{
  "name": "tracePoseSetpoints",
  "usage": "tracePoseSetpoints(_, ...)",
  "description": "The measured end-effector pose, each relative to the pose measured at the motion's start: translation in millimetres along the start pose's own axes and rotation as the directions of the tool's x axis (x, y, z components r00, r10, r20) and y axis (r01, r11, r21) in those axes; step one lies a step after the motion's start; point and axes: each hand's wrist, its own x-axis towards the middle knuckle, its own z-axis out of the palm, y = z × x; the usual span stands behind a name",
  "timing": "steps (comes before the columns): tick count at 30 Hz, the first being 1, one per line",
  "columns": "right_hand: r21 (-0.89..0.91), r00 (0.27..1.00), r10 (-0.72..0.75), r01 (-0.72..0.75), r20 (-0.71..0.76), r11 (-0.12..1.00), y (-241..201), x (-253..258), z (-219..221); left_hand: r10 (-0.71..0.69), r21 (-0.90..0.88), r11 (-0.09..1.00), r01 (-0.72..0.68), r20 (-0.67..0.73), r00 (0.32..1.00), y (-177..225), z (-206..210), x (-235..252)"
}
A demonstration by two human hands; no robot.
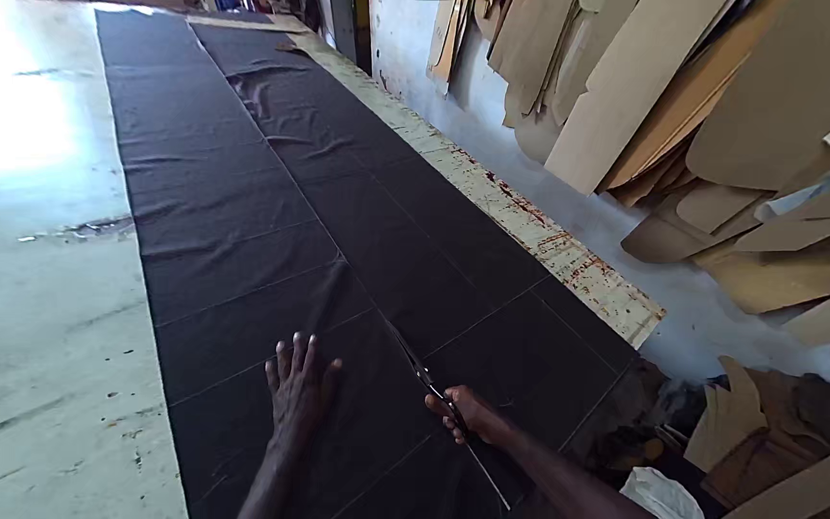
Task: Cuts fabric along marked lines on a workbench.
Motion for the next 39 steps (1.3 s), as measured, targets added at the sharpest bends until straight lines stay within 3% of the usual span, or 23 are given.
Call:
tracePoseSetpoints(5, 0.020, 1.000, 0.025, -0.025, 0.012, 0.999, 2.7, -1.3, -1.8, 0.157, 0.040, 0.987, -0.157, 0.002, 0.988, -17.1, 9.3, 119.1)
tracePoseSetpoints(8, 0.023, 0.999, 0.047, -0.047, 0.002, 0.999, 0.7, -2.5, -0.5, 0.192, 0.100, 0.976, -0.193, 0.019, 0.981, -42.4, 24.2, 159.9)
tracePoseSetpoints(12, 0.050, 0.998, 0.059, -0.059, 0.012, 0.997, -1.4, -2.4, -0.9, -0.041, 0.156, 0.988, 0.020, 0.136, 0.990, -73.5, 46.7, 163.4)
tracePoseSetpoints(16, 0.068, 0.998, 0.063, -0.065, 0.027, 0.996, -1.0, -0.8, -1.4, -0.053, 0.140, 0.990, 0.030, 0.163, 0.985, -76.8, 47.8, 164.3)
tracePoseSetpoints(18, 0.066, 0.997, 0.065, -0.067, 0.033, 0.996, -3.0, -0.9, -2.4, -0.039, 0.096, 0.995, 0.029, 0.102, 0.994, -72.2, 46.2, 160.2)
tracePoseSetpoints(21, 0.057, 0.997, 0.068, -0.070, 0.039, 0.996, -6.5, -2.5, -2.5, 0.015, -0.025, 1.000, -0.014, 0.042, 0.999, -32.1, 32.2, 132.4)
tracePoseSetpoints(24, 0.063, 0.997, 0.055, -0.058, 0.052, 0.996, -15.6, -0.9, -1.6, 0.102, -0.255, 0.964, -0.073, 0.103, 0.990, 32.3, 19.1, 63.0)
tracePoseSetpoints(26, 0.064, 0.996, 0.048, -0.053, 0.069, 0.997, -26.9, 3.9, -2.2, 0.188, -0.440, 0.894, -0.090, 0.184, 0.965, 68.1, 20.9, 7.7)
tracePoseSetpoints(30, 0.080, 0.994, 0.053, -0.061, 0.099, 0.995, -44.1, 14.0, -4.5, 0.370, -0.699, 0.694, -0.173, 0.140, 0.918, 115.1, 30.0, -75.2)
tracePoseSetpoints(33, 0.100, 0.994, 0.062, -0.071, 0.089, 0.993, -46.5, 20.0, -1.8, 0.554, -0.765, 0.599, -0.235, 0.184, 0.812, 133.7, 34.2, -104.6)
tracePoseSetpoints(35, 0.093, 0.996, 0.072, -0.076, 0.046, 0.993, -42.3, 24.7, 2.0, 0.649, -0.757, 0.593, -0.275, 0.247, 0.720, 139.7, 40.8, -116.4)
tracePoseSetpoints(39, 0.078, 0.998, 0.062, -0.063, 0.015, 0.995, -36.5, 29.4, 2.7, 0.676, -0.707, 0.646, -0.287, 0.357, 0.644, 145.1, 48.3, -123.9)
